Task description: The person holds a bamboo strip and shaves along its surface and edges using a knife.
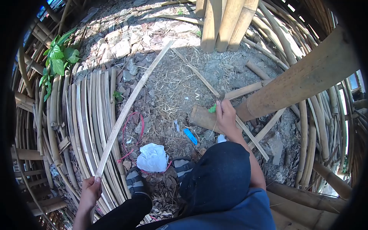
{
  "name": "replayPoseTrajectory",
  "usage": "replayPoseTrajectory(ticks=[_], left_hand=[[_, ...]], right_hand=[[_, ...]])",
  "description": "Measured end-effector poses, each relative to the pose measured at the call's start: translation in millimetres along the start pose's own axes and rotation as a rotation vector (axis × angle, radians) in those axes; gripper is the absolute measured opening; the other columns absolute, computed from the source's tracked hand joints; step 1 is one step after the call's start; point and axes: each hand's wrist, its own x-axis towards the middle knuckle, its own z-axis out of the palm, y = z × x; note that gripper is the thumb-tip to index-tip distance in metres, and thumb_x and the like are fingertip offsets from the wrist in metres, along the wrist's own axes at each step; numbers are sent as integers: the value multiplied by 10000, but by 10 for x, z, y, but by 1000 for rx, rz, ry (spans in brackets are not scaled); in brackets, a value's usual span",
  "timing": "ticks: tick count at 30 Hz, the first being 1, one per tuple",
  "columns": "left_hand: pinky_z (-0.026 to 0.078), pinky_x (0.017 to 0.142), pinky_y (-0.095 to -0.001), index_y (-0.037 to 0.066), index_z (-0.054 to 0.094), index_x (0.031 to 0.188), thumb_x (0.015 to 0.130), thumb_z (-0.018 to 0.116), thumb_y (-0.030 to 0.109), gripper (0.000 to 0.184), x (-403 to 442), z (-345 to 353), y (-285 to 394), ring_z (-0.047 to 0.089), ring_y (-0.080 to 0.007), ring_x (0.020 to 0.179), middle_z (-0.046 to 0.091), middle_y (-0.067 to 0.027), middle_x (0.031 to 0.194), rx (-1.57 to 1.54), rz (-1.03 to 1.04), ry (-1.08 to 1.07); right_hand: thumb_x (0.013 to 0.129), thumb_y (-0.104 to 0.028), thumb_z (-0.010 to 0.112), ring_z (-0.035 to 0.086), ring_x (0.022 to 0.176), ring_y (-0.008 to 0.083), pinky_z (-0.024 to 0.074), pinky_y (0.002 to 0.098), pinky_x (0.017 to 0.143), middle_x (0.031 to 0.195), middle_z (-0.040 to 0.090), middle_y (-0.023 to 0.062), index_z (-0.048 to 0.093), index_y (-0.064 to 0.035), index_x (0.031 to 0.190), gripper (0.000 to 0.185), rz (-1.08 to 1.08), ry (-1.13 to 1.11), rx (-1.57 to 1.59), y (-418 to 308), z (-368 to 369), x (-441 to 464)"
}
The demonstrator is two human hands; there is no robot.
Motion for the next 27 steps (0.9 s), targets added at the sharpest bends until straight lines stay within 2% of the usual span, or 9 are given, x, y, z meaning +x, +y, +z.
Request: replayPoseTrajectory(ticks=[2, 4, 7, 11, 14, 17, 20, 24, 27], left_hand=[[273, 410, -255, 41, 538, 736, 1043, 515, 292, 397, -109, 4, -86, 378, -62, 426, 453, 28, 534, 20, -35, -32], [273, 411, -256, 38, 542, 737, 1042, 514, 290, 397, -57, 27, -61, 376, -63, 424, 450, 29, 529, -12, -51, -11], [272, 409, -259, 37, 541, 725, 1044, 510, 291, 409, -52, 28, -49, 374, -68, 419, 450, 26, 519, 9, -39, -11], [269, 408, -264, 41, 533, 711, 1044, 508, 294, 419, -91, 13, -55, 368, -70, 414, 448, 21, 509, 26, -22, -23], [265, 406, -265, 45, 527, 701, 1042, 510, 295, 424, -78, 9, -96, 361, -69, 409, 442, 23, 504, 2, -11, -10], [263, 405, -265, 47, 525, 699, 1042, 511, 296, 424, -82, 2, -107, 361, -68, 410, 439, 26, 503, -2, -7, -15], [242, 377, -253, 65, 498, 723, 1035, 496, 314, 399, -82, -4, -107, 343, -64, 390, 415, 30, 521, 30, 6, -31], [268, 409, -263, 49, 526, 715, 1040, 517, 298, 409, -103, 8, -62, 370, -69, 416, 442, 24, 512, -14, 6, -13], [270, 409, -263, 51, 523, 719, 1039, 517, 296, 403, -74, -24, 36, 371, -70, 417, 445, 25, 519, 8, 10, -25]], right_hand=[[984, -63, 562, 486, 630, 272, 407, 368, 613, 760, 500, 156, 525, 25, 846, 169, 125, 73, 128, -293, -280, 146], [990, -73, 555, 503, 645, 205, 403, 347, 608, 759, 520, 123, 553, 23, 878, 148, 47, 108, 157, -306, -366, 215], [971, -75, 582, 482, 638, 85, 393, 277, 581, 742, 528, 37, 595, 9, 912, 103, 264, 48, 451, -352, -335, 177], [958, -66, 596, 469, 621, 71, 387, 265, 558, 732, 524, 28, 587, 6, 897, 95, 164, 31, 384, -459, -419, 247], [947, -48, 597, 486, 585, 123, 392, 291, 537, 716, 517, 56, 579, 8, 873, 94, 93, 0, 236, -707, -639, 428], [944, -21, 559, 498, 540, 278, 402, 357, 511, 695, 503, 133, 570, 19, 819, 132, -327, 140, -39, -925, -889, 650], [939, -19, 559, 501, 533, 276, 388, 376, 491, 687, 502, 135, 570, 26, 819, 128, -431, 314, -104, -1040, -1048, 655], [932, -32, 581, 540, 539, 319, 390, 407, 485, 683, 514, 149, 539, 7, 746, 194, -339, 372, -154, -491, -351, 149], [942, -33, 573, 540, 543, 332, 395, 422, 501, 692, 525, 157, 523, 4, 720, 231, -169, 174, -89, 122, 100, -144]])
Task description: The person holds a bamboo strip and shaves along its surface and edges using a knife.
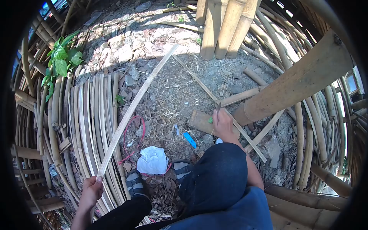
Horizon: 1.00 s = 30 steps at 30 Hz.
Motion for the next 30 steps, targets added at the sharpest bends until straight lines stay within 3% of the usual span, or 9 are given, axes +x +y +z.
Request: replayPoseTrajectory(ticks=[3, 9, 11, 15, 20, 22, 27, 29, 30], left_hand=[[283, 409, -266, 54, 521, 716, 1042, 514, 288, 401, -67, 29, -81, 379, -73, 421, 445, 24, 523, -63, -3, -19], [293, 417, -267, 43, 528, 717, 1047, 507, 304, 422, -70, 28, -50, 388, -72, 433, 453, 24, 537, -27, -17, -39], [290, 419, -267, 41, 529, 718, 1047, 509, 306, 423, -100, 30, -88, 387, -71, 434, 453, 25, 537, -28, -8, -45], [289, 432, -275, 49, 544, 735, 1043, 523, 279, 385, -148, -9, -66, 381, -72, 451, 457, 24, 546, -34, 12, -19], [311, 458, -281, 25, 573, 773, 1035, 548, 288, 372, -163, -63, -104, 386, -63, 495, 465, 33, 576, -12, 113, 27], [337, 474, -287, 16, 584, 774, 1027, 566, 310, 388, -243, -85, -18, 405, -63, 515, 482, 36, 585, -20, 158, 23], [371, 492, -316, -16, 619, 823, 1016, 579, 350, 416, -361, -179, 201, 444, -84, 523, 483, 10, 560, 156, 352, 115], [373, 492, -306, -13, 611, 818, 1017, 580, 347, 412, -446, -219, 351, 450, -77, 531, 491, 23, 575, 217, 384, 131], [391, 503, -327, -21, 619, 825, 1009, 589, 359, 423, -507, -238, 446, 463, -91, 529, 497, -1, 564, 261, 401, 152]], right_hand=[[956, -36, 555, 533, 553, 342, 400, 425, 521, 702, 533, 170, 528, 6, 726, 235, 158, 1, -40, -355, -487, 407], [960, -61, 582, 542, 576, 367, 409, 428, 540, 721, 554, 193, 557, 5, 729, 241, -23, 209, 131, -710, -646, 554], [957, -63, 591, 568, 611, 367, 422, 441, 562, 738, 569, 197, 568, 9, 748, 223, -17, -184, -121, -433, -239, 53], [958, -50, 579, 595, 680, 378, 439, 452, 604, 775, 586, 205, 599, 10, 823, 149, 31, -129, -5, -350, -237, -25], [1039, -126, 462, 636, 692, 302, 523, 415, 685, 928, 617, 182, 611, 32, 1016, 218, -86, 36, 147, -979, -626, 1170], [1092, -251, 345, 629, 659, 238, 557, 399, 700, 935, 603, 143, 588, 7, 1061, 356, 369, 143, 890, -1265, -671, 1443], [1090, -367, 365, 513, 542, 146, 505, 317, 573, 818, 557, 83, 570, 27, 1042, 446, 765, -24, 1563, -2122, -953, 2132], [1064, -338, 453, 446, 518, 112, 429, 269, 505, 794, 540, 65, 576, 39, 1029, 398, 1026, -581, 1689, -2258, -1031, 2394], [1031, -294, 524, 422, 517, 102, 386, 247, 487, 785, 523, 55, 585, 30, 1020, 330, 1088, -606, 1634, -2495, -1153, 2581]])
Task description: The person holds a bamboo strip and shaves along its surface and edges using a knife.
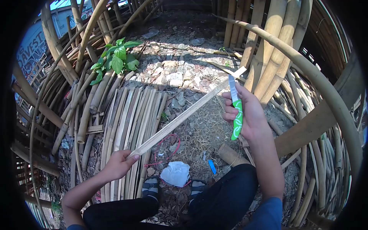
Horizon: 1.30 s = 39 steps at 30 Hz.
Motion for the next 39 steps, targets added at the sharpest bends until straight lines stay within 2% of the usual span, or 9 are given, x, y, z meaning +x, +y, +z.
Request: replayPoseTrajectory(ticks=[1, 2, 4, 8, 10, 14, 16, 19, 39], left_hand=[[409, 513, -349, -29, 627, 831, 1002, 599, 370, 435, -11, -39, 62, 476, -105, 528, 503, -24, 553, 39, 12, 9], [472, 567, -435, -30, 669, 837, 983, 604, 394, 453, -4, -83, 91, 640, -309, 555, 595, -156, 567, 142, 83, 54], [480, 579, -447, -32, 663, 812, 978, 609, 389, 456, -4, -103, 124, 648, -337, 576, 603, -174, 575, 168, 118, 90], [446, 542, -455, -60, 626, 773, 962, 651, 347, 449, 13, 3, 95, 586, -368, 520, 542, -216, 548, 171, 220, 222], [439, 519, -468, -58, 605, 752, 960, 657, 296, 414, -30, 49, 150, 585, -408, 515, 539, -228, 537, 152, 275, 288], [414, 469, -441, -52, 595, 771, 971, 645, 223, 343, -93, 144, 199, 576, -388, 478, 530, -214, 518, 136, 336, 363], [412, 462, -436, -51, 599, 781, 970, 644, 210, 326, -119, 166, 239, 571, -385, 468, 531, -214, 518, 134, 369, 377], [404, 447, -425, -51, 605, 799, 973, 638, 192, 300, -154, 178, 283, 565, -360, 442, 536, -211, 516, 107, 405, 386], [311, 413, -362, -54, 592, 773, 1001, 619, 250, 381, -247, 84, 328, 400, -96, 432, 485, -96, 472, -36, 245, 240]], right_hand=[[1008, -271, 565, 405, 500, 101, 375, 251, 469, 751, 501, 41, 580, 28, 1010, 299, -80, 40, 49, -76, 238, -27], [1017, -307, 545, 387, 486, 96, 359, 252, 451, 714, 483, 30, 574, 17, 988, 326, -189, 84, 38, -75, 436, -38], [1027, -342, 525, 368, 471, 91, 344, 253, 433, 677, 464, 19, 568, 5, 965, 355, -294, 120, 28, 50, 582, -46], [1045, -525, 391, 316, 445, 66, 282, 224, 420, 590, 393, -24, 550, -67, 875, 514, 262, -22, -367, 682, 527, -88], [1027, -573, 410, 339, 444, 97, 302, 258, 421, 601, 430, -21, 557, -63, 842, 562, 227, 24, -397, 1056, 421, -35], [1032, -502, 450, 423, 441, 156, 330, 343, 427, 541, 453, 28, 588, -59, 780, 528, -182, -3, -888, 1774, 297, 37], [1022, -443, 493, 541, 471, 291, 396, 437, 472, 543, 521, 137, 590, -26, 785, 489, -487, -60, -1392, 1802, 495, -156], [1022, -452, 464, 610, 539, 397, 441, 515, 503, 534, 554, 168, 567, -48, 779, 483, -512, -198, -1594, 1871, 607, -212], [997, -486, 518, 596, 484, 382, 451, 489, 482, 531, 576, 168, 595, -34, 754, 519, -606, -193, -1680, 1728, 585, -173]])
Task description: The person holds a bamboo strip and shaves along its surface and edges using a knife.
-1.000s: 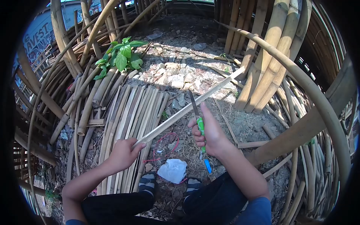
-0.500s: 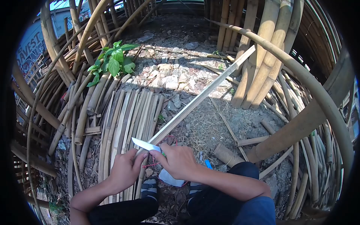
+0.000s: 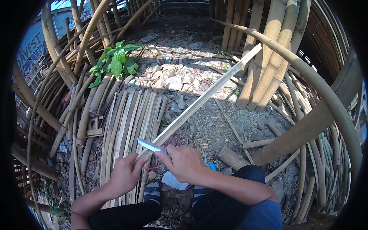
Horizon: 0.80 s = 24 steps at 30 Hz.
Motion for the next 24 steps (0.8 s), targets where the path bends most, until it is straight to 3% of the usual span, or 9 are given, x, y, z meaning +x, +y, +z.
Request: replayPoseTrajectory(ticks=[3, 5, 6, 8, 18, 20, 24], left_hand=[[300, 418, -353, -48, 593, 774, 1003, 618, 257, 382, -11, -12, 2, 385, -85, 453, 472, -78, 478, -25, 0, 10], [404, 444, -417, -62, 596, 789, 997, 609, 242, 368, -4, -42, 57, 589, -294, 433, 558, -193, 525, 11, -27, -19], [404, 444, -417, -62, 596, 789, 997, 609, 242, 368, -1, -43, 57, 589, -294, 433, 558, -193, 525, 17, -28, -20], [295, 427, -338, -42, 602, 780, 1004, 617, 265, 380, -11, -34, 37, 377, -71, 477, 448, -40, 484, -26, -79, -17], [288, 421, -324, -47, 604, 781, 1006, 617, 254, 376, -34, -62, -23, 366, -49, 486, 430, -23, 492, -23, -69, -26], [365, 427, -395, -62, 614, 780, 1001, 609, 281, 409, -60, -69, -34, 514, -218, 387, 521, -151, 479, 4, -67, -43], [366, 422, -391, -64, 616, 778, 999, 613, 274, 404, -97, -36, -80, 500, -208, 382, 518, -145, 475, 28, -69, -84]], right_hand=[[990, -502, 524, 593, 466, 365, 442, 482, 454, 534, 583, 160, 595, -35, 767, 522, -29, -2, -8, 20, -83, 48], [990, -504, 524, 592, 463, 360, 443, 477, 452, 534, 584, 158, 593, -37, 765, 523, -50, 28, -58, 31, -119, 51], [990, -506, 524, 592, 460, 355, 445, 472, 450, 534, 585, 156, 591, -39, 762, 524, -70, 58, -103, 33, -122, 55], [989, -506, 525, 592, 460, 353, 445, 468, 448, 536, 587, 156, 589, -41, 757, 524, -54, 70, -105, 65, -139, 77], [987, -537, 502, 618, 536, 400, 457, 511, 523, 572, 601, 182, 601, -39, 735, 567, 153, 136, -233, 276, -300, 174], [987, -547, 491, 625, 567, 410, 462, 525, 559, 589, 608, 192, 615, -39, 747, 576, 240, 142, -222, 405, -426, 236], [992, -576, 448, 648, 668, 422, 471, 545, 647, 631, 620, 214, 656, -43, 793, 606, 385, 154, -201, 684, -599, 306]])
